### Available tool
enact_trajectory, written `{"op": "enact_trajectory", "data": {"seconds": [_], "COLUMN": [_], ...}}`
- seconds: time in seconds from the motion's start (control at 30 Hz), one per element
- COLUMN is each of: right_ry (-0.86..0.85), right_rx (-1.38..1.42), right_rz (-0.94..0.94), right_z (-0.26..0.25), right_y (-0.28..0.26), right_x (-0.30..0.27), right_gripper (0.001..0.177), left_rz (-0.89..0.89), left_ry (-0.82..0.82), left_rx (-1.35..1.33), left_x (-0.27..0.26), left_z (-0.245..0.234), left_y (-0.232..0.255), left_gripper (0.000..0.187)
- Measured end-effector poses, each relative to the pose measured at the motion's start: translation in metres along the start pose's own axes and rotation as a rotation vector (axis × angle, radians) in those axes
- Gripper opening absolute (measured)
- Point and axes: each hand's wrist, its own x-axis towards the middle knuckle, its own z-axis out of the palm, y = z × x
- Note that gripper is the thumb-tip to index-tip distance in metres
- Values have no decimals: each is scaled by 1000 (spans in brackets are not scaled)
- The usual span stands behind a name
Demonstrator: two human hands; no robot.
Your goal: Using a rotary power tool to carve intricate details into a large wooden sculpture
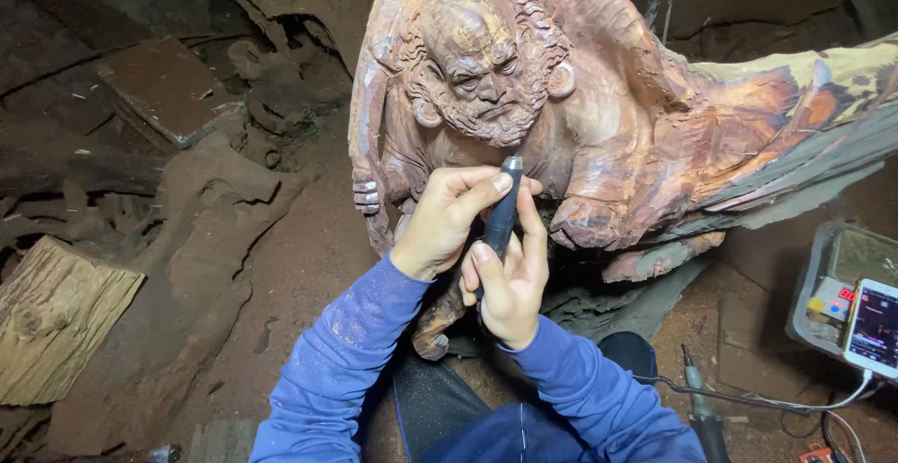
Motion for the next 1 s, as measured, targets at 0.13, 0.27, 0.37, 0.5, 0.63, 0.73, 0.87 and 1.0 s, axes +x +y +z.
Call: {"op": "enact_trajectory", "data": {"seconds": [0.13,0.27,0.37,0.5,0.63,0.73,0.87,1.0], "right_ry": [7,1,3,-4,-5,-11,-4,-12], "right_rx": [9,27,25,30,44,36,25,26], "right_rz": [6,8,8,13,17,13,15,18], "right_z": [-2,-7,-3,4,1,-6,3,-14], "right_y": [-1,6,2,-8,-7,0,-10,13], "right_x": [0,-3,-3,-2,0,-2,0,-12], "right_gripper": [73,73,73,72,73,73,73,72], "left_rz": [12,16,10,5,14,33,30,29], "left_ry": [5,-2,-3,-1,-1,3,4,3], "left_rx": [9,8,-24,-48,-34,11,-10,-34], "left_x": [2,5,4,2,3,3,0,-3], "left_z": [1,-4,-5,-4,-2,-3,0,-2], "left_y": [-2,-10,-10,-9,-7,-7,-4,-7], "left_gripper": [16,15,15,14,14,15,17,19]}}
